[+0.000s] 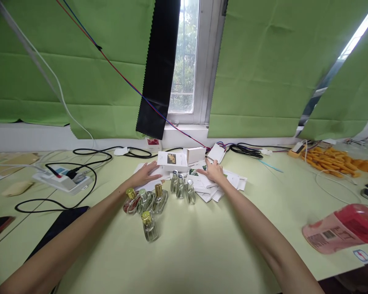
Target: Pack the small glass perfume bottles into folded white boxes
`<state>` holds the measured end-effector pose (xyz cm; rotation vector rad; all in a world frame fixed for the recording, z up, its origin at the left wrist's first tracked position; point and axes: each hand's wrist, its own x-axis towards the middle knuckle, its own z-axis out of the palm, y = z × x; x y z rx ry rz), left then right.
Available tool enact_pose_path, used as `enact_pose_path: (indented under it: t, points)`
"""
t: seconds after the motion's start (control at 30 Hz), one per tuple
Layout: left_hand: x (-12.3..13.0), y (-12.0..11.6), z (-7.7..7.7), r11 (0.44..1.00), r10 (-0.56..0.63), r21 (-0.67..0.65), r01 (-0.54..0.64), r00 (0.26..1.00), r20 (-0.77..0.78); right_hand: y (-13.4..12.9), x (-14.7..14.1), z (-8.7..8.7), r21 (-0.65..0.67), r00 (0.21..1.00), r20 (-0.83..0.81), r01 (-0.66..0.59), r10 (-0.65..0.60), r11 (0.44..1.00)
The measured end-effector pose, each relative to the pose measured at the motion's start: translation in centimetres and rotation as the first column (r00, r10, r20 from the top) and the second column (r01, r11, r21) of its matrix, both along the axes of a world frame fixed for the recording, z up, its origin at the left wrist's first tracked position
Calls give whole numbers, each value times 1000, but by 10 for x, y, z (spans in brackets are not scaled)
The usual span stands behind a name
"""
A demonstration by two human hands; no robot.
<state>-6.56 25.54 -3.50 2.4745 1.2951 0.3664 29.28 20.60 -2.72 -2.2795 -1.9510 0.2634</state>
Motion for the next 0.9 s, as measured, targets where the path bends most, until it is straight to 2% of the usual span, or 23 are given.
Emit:
enact_pose_path:
  t: [0.27, 0.4, 0.47, 0.5, 0.53, 0.63, 0.77, 0.9]
  points:
    - [0, -4, 2, 1000, -21, 10, 20, 998, 58, -9, 2, 18, 109, 1000, -27, -3, 6, 994]
    - [0, -4, 0, 1000, -15, -8, 15, 997, 76, 4, 10, 24, 242, 993, -85, 99, -81, 965]
    - [0, -5, 0, 1000, -12, -3, 13, 997, 80, 16, 16, 22, 213, 983, -132, 154, -127, 965]
    - [0, -6, 1, 1000, -11, 0, 11, 997, 83, 22, 19, 20, 157, 978, -145, 169, -147, 973]
    - [0, -6, 1, 1000, -10, 3, 10, 996, 87, 28, 22, 16, 70, 976, -152, 166, -153, 984]
    - [1, -7, 2, 1000, -22, 5, 22, 994, 110, 40, 26, 4, -6, 984, -157, 82, -82, 997]
    - [1, -6, 1, 1000, -22, 4, 22, 989, 146, 39, 23, -8, 28, 989, -148, 3, 1, 1000]
    - [3, -6, 2, 1000, 11, -8, -10, 990, 142, 32, 18, 0, 127, 992, -122, 3, 13, 992]
